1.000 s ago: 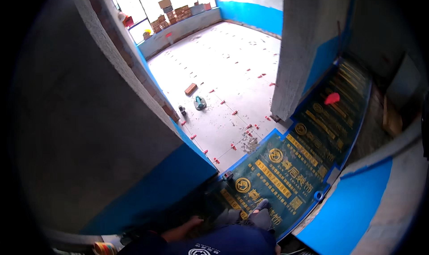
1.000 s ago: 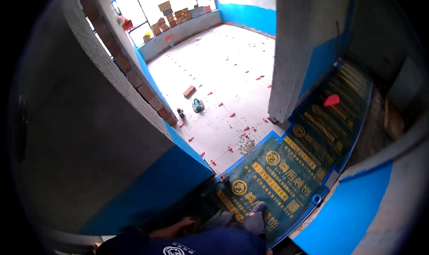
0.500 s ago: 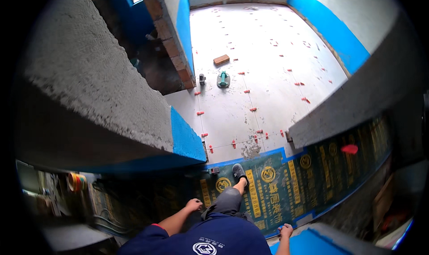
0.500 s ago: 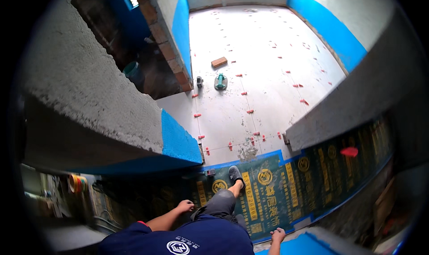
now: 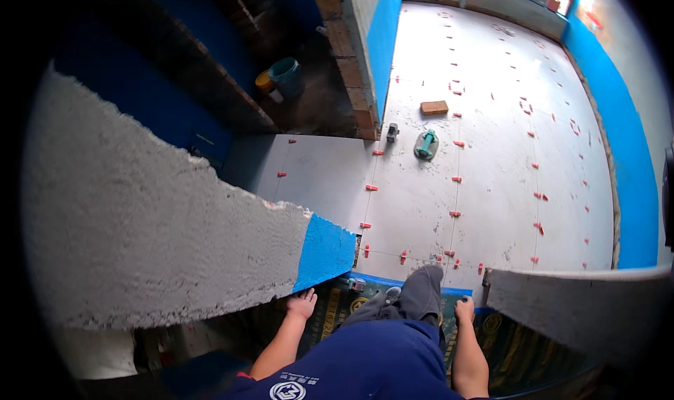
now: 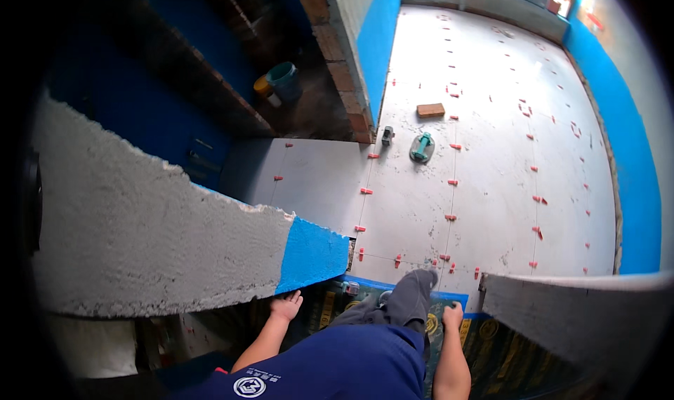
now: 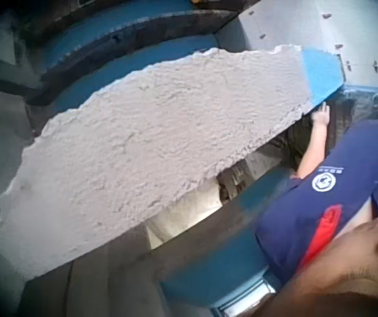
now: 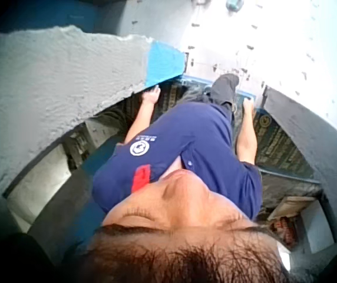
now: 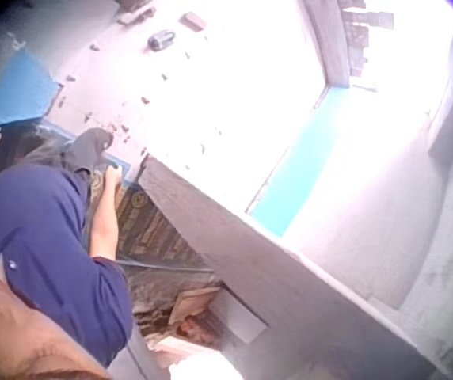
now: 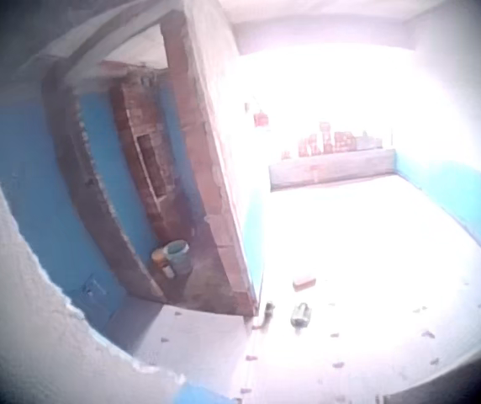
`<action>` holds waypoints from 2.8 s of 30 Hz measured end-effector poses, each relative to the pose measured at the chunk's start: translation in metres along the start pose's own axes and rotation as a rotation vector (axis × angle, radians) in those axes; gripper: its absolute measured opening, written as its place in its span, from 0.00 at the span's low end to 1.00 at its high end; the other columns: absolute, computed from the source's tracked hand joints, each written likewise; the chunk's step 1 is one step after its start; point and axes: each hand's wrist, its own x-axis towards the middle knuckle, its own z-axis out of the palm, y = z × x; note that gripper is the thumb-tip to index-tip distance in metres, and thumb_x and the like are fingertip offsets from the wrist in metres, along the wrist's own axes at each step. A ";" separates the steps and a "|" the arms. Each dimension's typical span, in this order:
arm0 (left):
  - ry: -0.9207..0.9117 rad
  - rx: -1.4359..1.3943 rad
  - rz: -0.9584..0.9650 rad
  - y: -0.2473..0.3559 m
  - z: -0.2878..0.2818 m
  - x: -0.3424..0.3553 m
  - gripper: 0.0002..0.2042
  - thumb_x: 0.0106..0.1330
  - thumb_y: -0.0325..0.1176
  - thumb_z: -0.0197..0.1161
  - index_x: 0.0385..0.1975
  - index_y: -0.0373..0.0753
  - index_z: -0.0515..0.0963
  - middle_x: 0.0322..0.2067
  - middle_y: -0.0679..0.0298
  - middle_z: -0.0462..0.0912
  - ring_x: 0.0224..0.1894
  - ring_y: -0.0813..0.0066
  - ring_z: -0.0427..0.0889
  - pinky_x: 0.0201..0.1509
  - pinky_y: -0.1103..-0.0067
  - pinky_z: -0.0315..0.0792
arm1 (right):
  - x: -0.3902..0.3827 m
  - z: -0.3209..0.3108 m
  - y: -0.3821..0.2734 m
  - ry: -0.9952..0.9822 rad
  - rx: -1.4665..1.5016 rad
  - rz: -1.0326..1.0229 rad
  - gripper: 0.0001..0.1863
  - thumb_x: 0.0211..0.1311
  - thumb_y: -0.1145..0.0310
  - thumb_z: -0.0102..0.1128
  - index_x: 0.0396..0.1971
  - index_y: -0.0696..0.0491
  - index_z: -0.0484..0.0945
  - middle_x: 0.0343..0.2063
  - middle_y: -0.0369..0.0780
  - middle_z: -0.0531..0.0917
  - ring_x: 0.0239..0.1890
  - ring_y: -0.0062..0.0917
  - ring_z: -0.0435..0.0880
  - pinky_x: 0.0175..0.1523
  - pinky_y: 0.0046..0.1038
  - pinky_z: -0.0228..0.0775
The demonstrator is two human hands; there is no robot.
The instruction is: The person applies mortar to the back of a large tile using a trowel and then carefully places and levels the tile on the floor with a suction handle.
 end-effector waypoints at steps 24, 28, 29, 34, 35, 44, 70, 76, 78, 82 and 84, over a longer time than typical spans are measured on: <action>0.717 -0.112 1.345 -0.113 0.054 -0.072 0.26 0.69 0.48 0.48 0.58 0.34 0.66 0.55 0.53 0.71 0.52 0.56 0.73 0.58 0.63 0.68 | 0.577 0.399 -0.527 -0.589 -1.260 -0.478 0.27 0.57 0.60 0.58 0.52 0.60 0.65 0.44 0.53 0.74 0.48 0.42 0.74 0.49 0.36 0.65; 0.838 -0.091 1.339 -0.108 0.086 -0.047 0.26 0.69 0.48 0.48 0.58 0.34 0.66 0.56 0.53 0.70 0.54 0.56 0.72 0.59 0.63 0.66 | 0.688 0.483 -0.526 -0.667 -0.623 0.153 0.17 0.61 0.50 0.57 0.25 0.47 0.66 0.15 0.32 0.61 0.19 0.24 0.68 0.18 0.25 0.55; 0.862 -0.075 1.320 -0.103 0.099 -0.040 0.26 0.69 0.48 0.48 0.58 0.34 0.66 0.57 0.54 0.70 0.54 0.56 0.72 0.59 0.63 0.66 | 0.690 0.503 -0.506 -0.502 -0.513 0.204 0.18 0.62 0.48 0.56 0.21 0.43 0.65 0.12 0.30 0.53 0.13 0.21 0.61 0.17 0.24 0.48; 0.996 -0.073 1.265 -0.111 0.126 -0.022 0.26 0.69 0.49 0.48 0.59 0.34 0.65 0.58 0.54 0.68 0.56 0.57 0.70 0.60 0.62 0.64 | 0.744 0.574 -0.466 -0.605 0.007 0.335 0.26 0.65 0.54 0.49 0.58 0.52 0.66 0.57 0.42 0.71 0.59 0.37 0.69 0.63 0.47 0.62; 1.009 -0.109 1.263 -0.121 0.119 -0.014 0.27 0.69 0.49 0.48 0.59 0.34 0.65 0.58 0.54 0.68 0.56 0.57 0.69 0.61 0.62 0.64 | 0.768 0.583 -0.483 -0.654 0.026 0.346 0.22 0.65 0.58 0.47 0.55 0.53 0.68 0.54 0.44 0.72 0.57 0.40 0.70 0.62 0.49 0.64; 0.956 -0.253 1.301 -0.133 0.106 -0.001 0.27 0.68 0.50 0.48 0.60 0.35 0.64 0.60 0.56 0.65 0.59 0.58 0.66 0.63 0.62 0.61 | 0.730 0.477 -0.516 -0.755 0.029 0.285 0.21 0.62 0.51 0.54 0.49 0.50 0.72 0.47 0.39 0.73 0.50 0.36 0.73 0.54 0.46 0.69; 0.242 0.947 0.041 -0.385 -0.179 -0.177 0.24 0.68 0.50 0.53 0.52 0.35 0.73 0.36 0.56 0.80 0.37 0.69 0.80 0.42 0.70 0.73 | 0.069 0.078 -0.500 -1.743 0.206 -0.001 0.38 0.52 0.28 0.48 0.40 0.51 0.76 0.25 0.35 0.76 0.30 0.26 0.74 0.36 0.31 0.68; 0.508 0.326 -0.263 -0.482 -0.330 -0.212 0.23 0.69 0.44 0.53 0.59 0.38 0.66 0.29 0.55 0.79 0.23 0.66 0.76 0.27 0.67 0.73 | 0.006 0.103 -0.358 -1.651 -0.302 0.096 0.33 0.58 0.35 0.48 0.43 0.52 0.78 0.32 0.39 0.83 0.33 0.31 0.82 0.40 0.34 0.77; 0.625 0.199 -0.301 -0.428 -0.306 -0.222 0.26 0.70 0.45 0.49 0.63 0.39 0.61 0.43 0.55 0.77 0.37 0.65 0.80 0.38 0.66 0.79 | 0.008 0.117 -0.323 -1.552 -0.569 0.056 0.33 0.58 0.35 0.48 0.42 0.52 0.79 0.31 0.40 0.83 0.33 0.31 0.82 0.39 0.34 0.77; 0.883 -0.070 0.229 -0.372 -0.342 -0.114 0.13 0.69 0.38 0.51 0.32 0.35 0.75 0.21 0.61 0.74 0.23 0.68 0.76 0.27 0.69 0.73 | 0.002 0.191 -0.271 -1.273 -1.055 -0.163 0.33 0.59 0.35 0.47 0.41 0.53 0.79 0.31 0.41 0.83 0.33 0.31 0.82 0.38 0.34 0.77; 0.653 0.148 0.334 -0.327 -0.328 -0.122 0.14 0.68 0.41 0.55 0.35 0.34 0.77 0.25 0.58 0.78 0.26 0.72 0.78 0.32 0.73 0.72 | -0.040 0.201 -0.244 -1.293 -1.191 -0.291 0.35 0.60 0.35 0.46 0.45 0.55 0.78 0.34 0.44 0.83 0.36 0.31 0.82 0.41 0.33 0.75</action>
